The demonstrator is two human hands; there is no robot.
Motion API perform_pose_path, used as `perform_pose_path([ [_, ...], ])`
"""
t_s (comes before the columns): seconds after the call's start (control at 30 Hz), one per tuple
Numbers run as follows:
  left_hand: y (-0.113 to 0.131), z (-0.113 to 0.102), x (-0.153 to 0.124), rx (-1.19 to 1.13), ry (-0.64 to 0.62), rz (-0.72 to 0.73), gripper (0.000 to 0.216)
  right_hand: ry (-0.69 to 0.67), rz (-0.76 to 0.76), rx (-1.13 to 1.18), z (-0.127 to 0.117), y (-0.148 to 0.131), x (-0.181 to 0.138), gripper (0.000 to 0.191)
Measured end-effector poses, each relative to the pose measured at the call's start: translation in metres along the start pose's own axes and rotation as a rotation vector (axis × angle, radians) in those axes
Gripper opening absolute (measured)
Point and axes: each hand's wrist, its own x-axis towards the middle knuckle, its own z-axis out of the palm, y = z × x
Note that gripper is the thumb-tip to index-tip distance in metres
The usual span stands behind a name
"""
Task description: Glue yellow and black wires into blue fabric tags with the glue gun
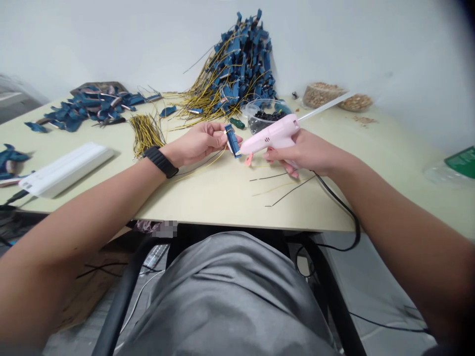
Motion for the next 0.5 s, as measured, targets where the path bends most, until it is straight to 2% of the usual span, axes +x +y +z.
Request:
perform_pose_path([
  [0.17,0.0008,0.0,-0.0007,0.015,0.015,-0.012,0.02,-0.012,0.01,-0.046,-0.0002,0.0002,0.0007,0.01],
  [0.37,-0.0018,-0.0066,0.0008,0.082,-0.018,0.006,0.021,0.002,0.047,-0.061,-0.0011,-0.0065,-0.0031,0.025],
  [0.5,-0.0026,-0.0088,0.0004,0.113,0.005,0.021,0.021,0.014,0.021,-0.022,-0.0019,-0.0069,-0.0033,0.017],
])
